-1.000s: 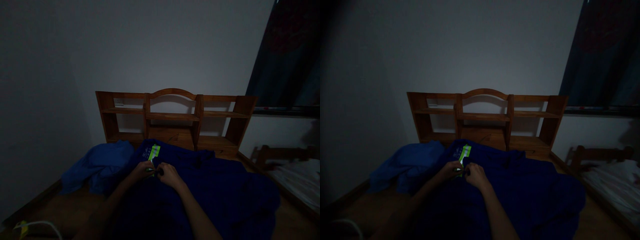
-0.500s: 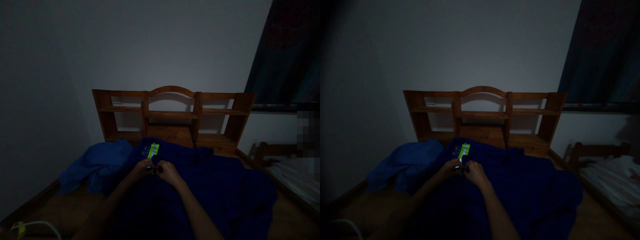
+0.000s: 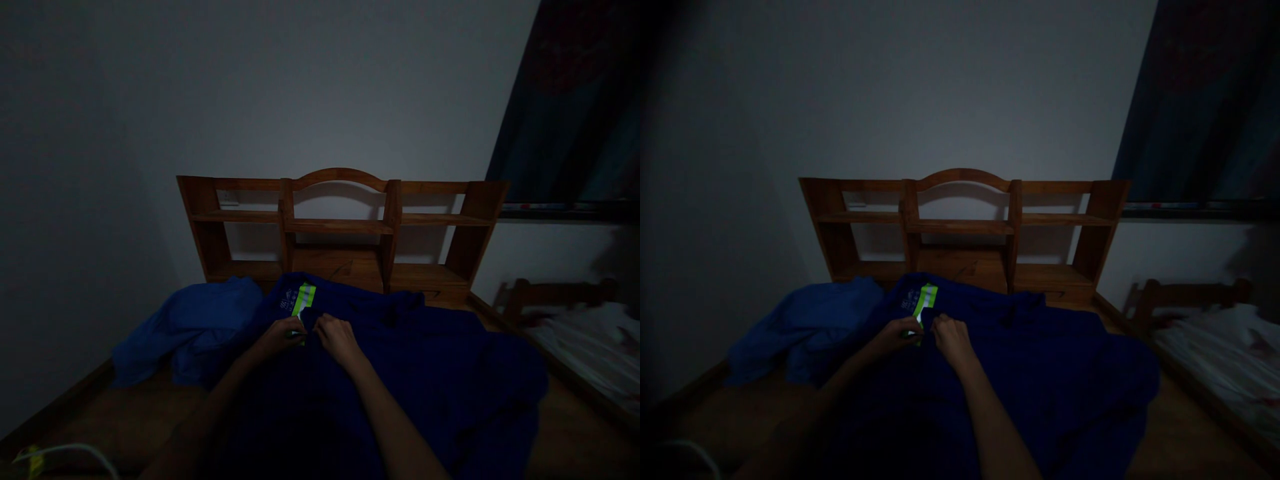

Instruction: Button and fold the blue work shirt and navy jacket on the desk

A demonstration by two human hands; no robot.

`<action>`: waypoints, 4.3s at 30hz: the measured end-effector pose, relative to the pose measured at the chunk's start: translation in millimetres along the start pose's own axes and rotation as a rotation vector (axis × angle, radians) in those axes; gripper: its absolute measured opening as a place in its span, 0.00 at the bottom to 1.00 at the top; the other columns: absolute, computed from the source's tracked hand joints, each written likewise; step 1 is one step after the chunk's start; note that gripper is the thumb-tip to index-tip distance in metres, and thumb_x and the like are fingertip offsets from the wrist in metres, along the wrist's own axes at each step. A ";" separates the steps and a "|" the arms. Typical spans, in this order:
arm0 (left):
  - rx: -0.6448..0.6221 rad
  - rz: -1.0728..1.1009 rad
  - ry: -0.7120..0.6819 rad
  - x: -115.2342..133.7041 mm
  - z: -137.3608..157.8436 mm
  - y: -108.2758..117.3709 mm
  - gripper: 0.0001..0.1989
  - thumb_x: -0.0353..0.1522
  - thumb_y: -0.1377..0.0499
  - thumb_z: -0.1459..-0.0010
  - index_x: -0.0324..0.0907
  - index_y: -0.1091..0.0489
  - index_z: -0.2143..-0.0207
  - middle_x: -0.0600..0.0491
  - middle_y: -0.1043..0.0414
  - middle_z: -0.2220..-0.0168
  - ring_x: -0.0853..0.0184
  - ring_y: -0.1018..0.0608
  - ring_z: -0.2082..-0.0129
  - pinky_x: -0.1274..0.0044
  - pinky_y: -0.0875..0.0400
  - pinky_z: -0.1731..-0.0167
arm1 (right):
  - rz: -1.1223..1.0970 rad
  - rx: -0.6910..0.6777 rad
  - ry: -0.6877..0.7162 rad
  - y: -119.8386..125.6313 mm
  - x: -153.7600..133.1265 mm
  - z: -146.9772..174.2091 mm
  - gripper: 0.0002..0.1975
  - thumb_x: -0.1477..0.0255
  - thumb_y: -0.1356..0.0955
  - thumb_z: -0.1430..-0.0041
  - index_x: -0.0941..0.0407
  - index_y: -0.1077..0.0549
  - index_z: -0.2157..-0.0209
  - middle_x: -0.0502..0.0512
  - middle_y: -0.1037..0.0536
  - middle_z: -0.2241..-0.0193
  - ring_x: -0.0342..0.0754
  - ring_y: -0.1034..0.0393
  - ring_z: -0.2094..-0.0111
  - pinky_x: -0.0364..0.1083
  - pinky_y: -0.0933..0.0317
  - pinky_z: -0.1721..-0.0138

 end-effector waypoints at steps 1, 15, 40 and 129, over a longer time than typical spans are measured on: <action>-0.003 0.006 0.004 -0.2 0.0 -0.4 0.09 0.33 0.44 0.44 0.41 0.26 0.65 0.52 0.28 0.65 0.70 0.27 0.64 0.80 0.35 0.62 | 0.008 0.006 -0.002 -0.1 -0.8 0.2 0.10 0.71 0.43 0.35 0.55 0.31 0.62 0.53 0.27 0.62 0.43 0.31 0.61 0.40 0.45 0.63; 0.030 0.065 0.007 -1.4 -1.5 -3.4 0.11 0.37 0.46 0.42 0.40 0.28 0.65 0.51 0.31 0.65 0.69 0.29 0.64 0.78 0.34 0.61 | -0.032 0.037 -0.054 1.3 -1.3 1.1 0.09 0.73 0.43 0.36 0.54 0.33 0.60 0.53 0.28 0.62 0.44 0.32 0.61 0.41 0.44 0.63; -0.038 -0.335 -0.157 77.0 -68.1 -26.3 0.21 0.45 0.37 0.54 0.48 0.29 0.58 0.51 0.31 0.58 0.61 0.31 0.56 0.73 0.41 0.54 | -0.395 0.035 -0.149 30.9 118.1 55.3 0.07 0.71 0.35 0.44 0.55 0.26 0.67 0.51 0.25 0.66 0.45 0.31 0.63 0.41 0.41 0.61; -0.030 -0.221 0.065 56.4 -80.1 -72.0 0.12 0.36 0.43 0.47 0.46 0.26 0.61 0.56 0.28 0.72 0.71 0.27 0.71 0.83 0.41 0.73 | -0.414 0.043 -0.133 22.7 127.7 54.0 0.06 0.72 0.33 0.49 0.56 0.25 0.68 0.49 0.27 0.75 0.42 0.34 0.73 0.39 0.44 0.71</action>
Point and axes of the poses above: each hand's wrist, its own z-axis away from the middle knuckle, its own y-axis out of the back of the hand, x = y × z, the point moved 8 cm from there along -z, towards the middle knuckle
